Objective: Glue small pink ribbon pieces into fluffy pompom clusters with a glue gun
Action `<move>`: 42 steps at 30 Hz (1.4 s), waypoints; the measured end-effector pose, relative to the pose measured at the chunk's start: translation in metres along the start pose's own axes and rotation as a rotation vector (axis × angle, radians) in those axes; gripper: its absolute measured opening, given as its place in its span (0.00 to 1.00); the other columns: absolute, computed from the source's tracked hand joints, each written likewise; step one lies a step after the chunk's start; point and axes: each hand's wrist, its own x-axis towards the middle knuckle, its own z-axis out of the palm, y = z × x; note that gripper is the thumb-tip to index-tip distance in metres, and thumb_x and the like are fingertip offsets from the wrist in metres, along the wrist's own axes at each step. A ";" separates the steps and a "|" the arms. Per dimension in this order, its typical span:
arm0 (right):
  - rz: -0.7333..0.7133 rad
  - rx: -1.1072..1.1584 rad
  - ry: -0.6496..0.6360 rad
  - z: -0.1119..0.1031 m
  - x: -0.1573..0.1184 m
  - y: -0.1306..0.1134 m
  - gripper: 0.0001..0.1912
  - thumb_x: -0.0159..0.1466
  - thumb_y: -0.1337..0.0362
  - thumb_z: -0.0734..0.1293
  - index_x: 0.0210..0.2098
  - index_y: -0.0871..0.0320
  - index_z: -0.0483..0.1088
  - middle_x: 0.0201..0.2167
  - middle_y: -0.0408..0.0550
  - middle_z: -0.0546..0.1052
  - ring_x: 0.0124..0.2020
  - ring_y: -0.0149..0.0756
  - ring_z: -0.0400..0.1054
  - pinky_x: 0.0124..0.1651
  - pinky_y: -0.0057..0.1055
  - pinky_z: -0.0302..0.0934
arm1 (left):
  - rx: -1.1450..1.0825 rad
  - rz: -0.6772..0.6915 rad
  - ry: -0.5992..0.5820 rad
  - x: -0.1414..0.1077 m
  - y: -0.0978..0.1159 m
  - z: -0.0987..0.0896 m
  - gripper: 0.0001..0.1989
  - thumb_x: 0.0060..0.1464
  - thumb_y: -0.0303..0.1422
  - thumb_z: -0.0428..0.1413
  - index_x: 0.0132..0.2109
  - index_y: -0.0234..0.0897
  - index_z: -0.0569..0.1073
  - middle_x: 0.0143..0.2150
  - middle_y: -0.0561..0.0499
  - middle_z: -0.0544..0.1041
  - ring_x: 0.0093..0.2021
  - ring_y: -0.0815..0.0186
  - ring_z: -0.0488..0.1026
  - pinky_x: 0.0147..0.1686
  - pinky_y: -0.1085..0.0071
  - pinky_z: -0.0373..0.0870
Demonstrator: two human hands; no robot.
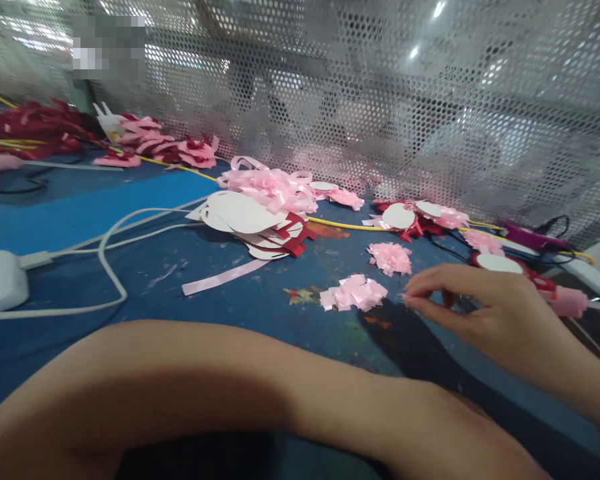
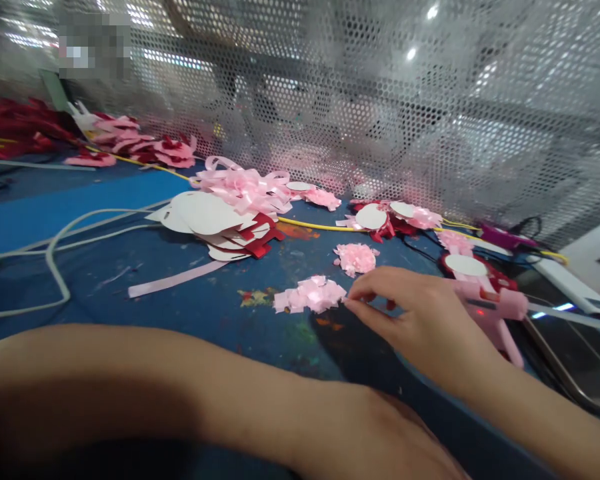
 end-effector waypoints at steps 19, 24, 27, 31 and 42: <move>0.133 -0.080 0.080 -0.014 -0.047 0.018 0.14 0.60 0.48 0.64 0.30 0.48 0.75 0.32 0.47 0.79 0.41 0.45 0.73 0.40 0.41 0.68 | 0.027 0.155 -0.079 0.017 -0.015 0.013 0.13 0.53 0.30 0.53 0.28 0.38 0.82 0.43 0.49 0.80 0.50 0.65 0.76 0.47 0.82 0.69; 0.511 0.215 0.183 -0.009 -0.074 0.028 0.15 0.53 0.46 0.70 0.28 0.50 0.74 0.30 0.48 0.78 0.30 0.40 0.73 0.28 0.32 0.69 | -0.292 -0.089 0.067 0.001 -0.013 0.015 0.10 0.54 0.35 0.55 0.31 0.35 0.78 0.38 0.48 0.80 0.41 0.65 0.78 0.41 0.77 0.72; 0.695 0.517 0.314 -0.003 -0.082 0.028 0.12 0.49 0.51 0.74 0.25 0.52 0.75 0.29 0.49 0.78 0.27 0.38 0.72 0.27 0.29 0.69 | -0.422 -0.464 0.619 -0.007 -0.012 0.011 0.08 0.56 0.36 0.55 0.36 0.36 0.74 0.37 0.51 0.78 0.40 0.66 0.75 0.43 0.73 0.70; 0.716 0.902 0.404 0.008 -0.081 0.028 0.08 0.50 0.57 0.75 0.28 0.51 0.77 0.25 0.44 0.76 0.23 0.32 0.69 0.25 0.27 0.67 | -0.687 -0.641 0.912 -0.011 -0.015 0.002 0.10 0.48 0.32 0.62 0.37 0.36 0.70 0.36 0.51 0.74 0.35 0.69 0.73 0.38 0.72 0.70; 0.739 1.265 0.320 0.021 -0.071 0.034 0.09 0.51 0.62 0.75 0.29 0.57 0.74 0.21 0.40 0.76 0.22 0.26 0.69 0.26 0.21 0.64 | -0.724 -0.751 1.023 -0.005 -0.022 -0.008 0.13 0.45 0.29 0.64 0.37 0.35 0.69 0.34 0.53 0.73 0.36 0.70 0.72 0.42 0.69 0.68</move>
